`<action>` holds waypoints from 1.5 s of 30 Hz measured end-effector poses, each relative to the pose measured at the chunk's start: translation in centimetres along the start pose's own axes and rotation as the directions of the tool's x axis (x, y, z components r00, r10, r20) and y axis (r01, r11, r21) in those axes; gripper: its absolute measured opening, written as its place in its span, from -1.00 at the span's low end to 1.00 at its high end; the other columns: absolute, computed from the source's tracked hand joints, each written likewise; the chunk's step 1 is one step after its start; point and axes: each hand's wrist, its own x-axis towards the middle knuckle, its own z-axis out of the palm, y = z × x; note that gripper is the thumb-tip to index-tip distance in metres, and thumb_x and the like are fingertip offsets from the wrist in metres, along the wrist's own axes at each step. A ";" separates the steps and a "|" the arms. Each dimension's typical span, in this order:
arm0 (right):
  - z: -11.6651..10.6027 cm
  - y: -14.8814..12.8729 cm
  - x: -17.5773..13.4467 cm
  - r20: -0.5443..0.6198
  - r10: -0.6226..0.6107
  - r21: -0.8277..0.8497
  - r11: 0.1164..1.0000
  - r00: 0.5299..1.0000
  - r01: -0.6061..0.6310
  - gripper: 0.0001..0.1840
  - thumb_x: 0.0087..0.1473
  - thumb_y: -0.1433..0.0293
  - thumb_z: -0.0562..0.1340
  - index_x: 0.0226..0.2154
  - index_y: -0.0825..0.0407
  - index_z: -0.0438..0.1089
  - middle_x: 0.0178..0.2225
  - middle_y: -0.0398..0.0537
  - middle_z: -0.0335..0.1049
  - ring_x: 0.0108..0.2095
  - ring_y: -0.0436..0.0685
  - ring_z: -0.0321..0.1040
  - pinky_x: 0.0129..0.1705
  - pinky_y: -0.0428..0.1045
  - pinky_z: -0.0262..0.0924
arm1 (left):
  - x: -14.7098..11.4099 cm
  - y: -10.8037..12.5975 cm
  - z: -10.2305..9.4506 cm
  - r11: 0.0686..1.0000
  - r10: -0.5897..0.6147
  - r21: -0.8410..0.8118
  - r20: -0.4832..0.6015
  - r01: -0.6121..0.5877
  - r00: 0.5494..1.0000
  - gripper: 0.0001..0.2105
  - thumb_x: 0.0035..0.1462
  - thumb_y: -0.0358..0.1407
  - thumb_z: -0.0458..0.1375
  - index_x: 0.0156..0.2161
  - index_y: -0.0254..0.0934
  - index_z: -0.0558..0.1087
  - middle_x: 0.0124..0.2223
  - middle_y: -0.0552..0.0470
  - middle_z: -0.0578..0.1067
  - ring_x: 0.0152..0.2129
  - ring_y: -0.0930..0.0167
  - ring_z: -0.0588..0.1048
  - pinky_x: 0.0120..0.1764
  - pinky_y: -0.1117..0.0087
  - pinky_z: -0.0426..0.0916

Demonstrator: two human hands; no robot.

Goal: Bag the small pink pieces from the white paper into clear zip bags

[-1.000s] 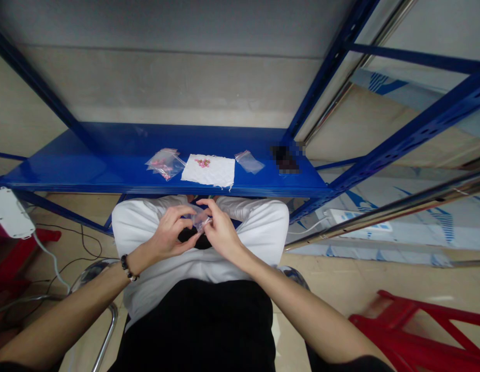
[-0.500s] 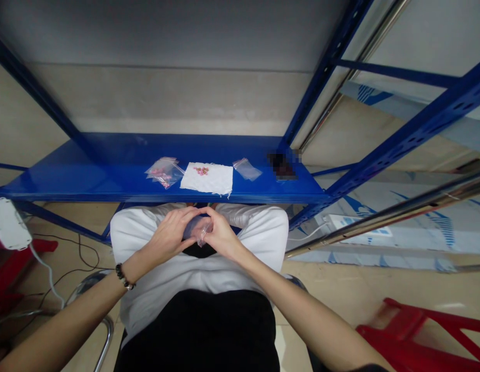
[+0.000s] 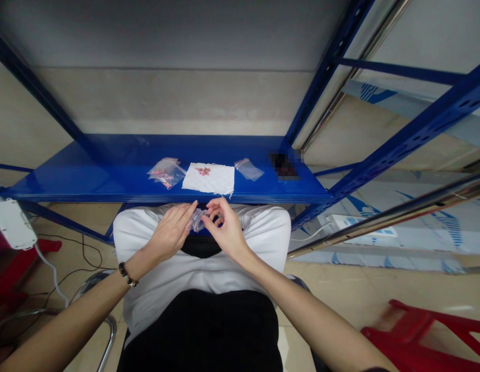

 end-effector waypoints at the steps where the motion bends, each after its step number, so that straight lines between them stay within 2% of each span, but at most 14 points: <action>1: -0.1 -0.4 -0.1 -0.006 -0.036 -0.049 0.998 0.999 0.036 -0.85 0.16 0.30 0.25 -0.24 0.00 0.33 -0.28 -0.08 0.34 -0.31 0.04 0.33 -0.38 -0.08 0.24 | -0.1 0.0 0.0 1.000 -0.019 -0.009 -0.005 0.019 1.000 -0.44 0.31 -0.39 -0.11 0.39 -0.36 -0.04 0.14 -0.28 0.36 0.11 0.16 0.32 0.13 0.06 0.22; 4: -0.4 -1.3 -0.3 0.041 -0.107 -0.125 0.986 0.993 0.112 -0.81 0.25 0.29 0.17 -0.31 0.01 0.44 -0.30 -0.04 0.34 -0.30 0.07 0.30 -0.34 -0.04 0.22 | -0.1 -0.1 0.0 0.998 -0.067 -0.015 -0.019 0.067 0.998 -0.45 0.31 -0.38 -0.11 0.38 -0.37 0.00 0.10 -0.27 0.39 0.06 0.15 0.34 0.09 0.06 0.25; 7: -0.5 -1.6 -0.4 0.122 -0.129 -0.134 0.980 0.984 0.145 -0.76 0.28 0.29 0.15 -0.17 -0.02 0.51 -0.29 -0.03 0.33 -0.28 0.08 0.29 -0.30 -0.02 0.22 | -0.2 -0.1 0.0 0.997 -0.082 -0.012 -0.021 0.082 0.996 -0.45 0.31 -0.38 -0.10 0.38 -0.39 0.01 0.07 -0.27 0.41 0.03 0.16 0.34 0.08 0.08 0.26; 9: -0.4 -1.4 -0.4 0.191 -0.146 -0.137 0.975 0.971 0.173 -0.76 0.24 0.26 0.20 -0.11 -0.04 0.52 -0.27 -0.04 0.31 -0.27 0.08 0.28 -0.29 -0.02 0.22 | -0.2 -0.2 0.0 0.997 -0.077 -0.011 -0.029 0.077 0.997 -0.44 0.30 -0.39 -0.10 0.38 -0.39 0.01 0.05 -0.26 0.41 0.02 0.16 0.34 0.07 0.09 0.26; 12: 0.0 -0.9 -0.5 0.269 -0.172 -0.144 0.966 0.948 0.216 -0.76 0.18 0.25 0.28 -0.13 -0.05 0.54 -0.26 -0.05 0.28 -0.24 0.08 0.28 -0.23 0.00 0.24 | -0.2 -0.2 0.0 0.998 -0.056 -0.003 -0.040 0.056 0.998 -0.43 0.29 -0.38 -0.09 0.39 -0.38 -0.01 0.05 -0.25 0.41 0.02 0.15 0.34 0.06 0.09 0.26; 18: 0.2 -0.7 -0.6 0.271 -0.153 -0.154 0.968 0.950 0.199 -0.74 0.27 0.26 0.17 -0.21 -0.06 0.58 -0.27 -0.04 0.27 -0.24 0.09 0.27 -0.19 0.01 0.23 | -0.2 -0.6 0.0 0.999 -0.040 0.030 -0.027 0.041 0.999 -0.40 0.29 -0.39 -0.09 0.40 -0.39 -0.06 0.06 -0.27 0.41 0.03 0.14 0.34 0.06 0.10 0.25; 22: 0.1 -0.7 -0.5 0.265 -0.134 -0.125 0.977 0.955 0.171 -0.74 0.27 0.24 0.17 -0.15 -0.09 0.57 -0.26 -0.04 0.26 -0.22 0.10 0.27 -0.19 0.02 0.25 | -0.1 -0.7 -0.1 0.998 -0.049 0.032 -0.042 0.050 0.998 -0.39 0.27 -0.43 -0.12 0.40 -0.37 -0.09 0.06 -0.27 0.41 0.05 0.14 0.34 0.07 0.10 0.24; 28: 0.2 -0.6 -0.7 0.301 -0.141 -0.184 0.962 0.943 0.203 -0.73 0.28 0.28 0.16 -0.09 -0.09 0.55 -0.26 -0.04 0.25 -0.23 0.09 0.28 -0.18 0.02 0.26 | 0.0 0.1 0.0 0.988 -0.115 -0.113 -0.055 0.109 0.992 -0.30 0.18 -0.33 0.06 0.38 -0.30 -0.07 0.12 -0.24 0.36 0.08 0.13 0.33 0.09 0.07 0.25; 34: 0.5 -1.3 -1.4 0.403 -0.170 -0.270 0.917 0.899 0.295 -0.75 0.29 0.34 0.14 -0.19 -0.02 0.54 -0.17 0.02 0.26 -0.13 0.13 0.29 -0.05 0.06 0.25 | -0.2 0.3 0.3 0.990 -0.101 -0.107 -0.081 0.092 0.992 -0.48 0.14 -0.31 0.10 0.20 -0.35 0.18 0.13 -0.29 0.34 0.12 0.08 0.28 0.11 0.04 0.21; 39: 0.7 -1.6 -1.6 0.422 -0.150 -0.309 0.904 0.894 0.297 -0.71 0.30 0.30 0.12 0.00 -0.05 0.43 -0.11 0.02 0.27 -0.07 0.15 0.30 0.03 0.08 0.25 | -0.1 0.5 0.2 0.990 -0.115 -0.092 -0.043 0.110 0.992 -0.73 0.15 -0.39 0.02 -0.02 -0.32 0.31 -0.10 -0.17 0.41 -0.14 0.17 0.37 -0.10 0.15 0.28; 45: 0.6 -1.8 -1.5 0.429 -0.098 -0.370 0.888 0.898 0.273 -0.75 0.32 0.25 0.08 -0.04 -0.02 0.34 -0.15 0.02 0.31 -0.09 0.18 0.30 0.01 0.11 0.26 | -0.3 0.7 0.6 0.994 -0.071 -0.083 -0.020 0.069 0.997 -0.68 0.22 -0.35 -0.02 0.07 -0.32 0.28 -0.10 -0.17 0.40 -0.15 0.18 0.35 -0.12 0.15 0.27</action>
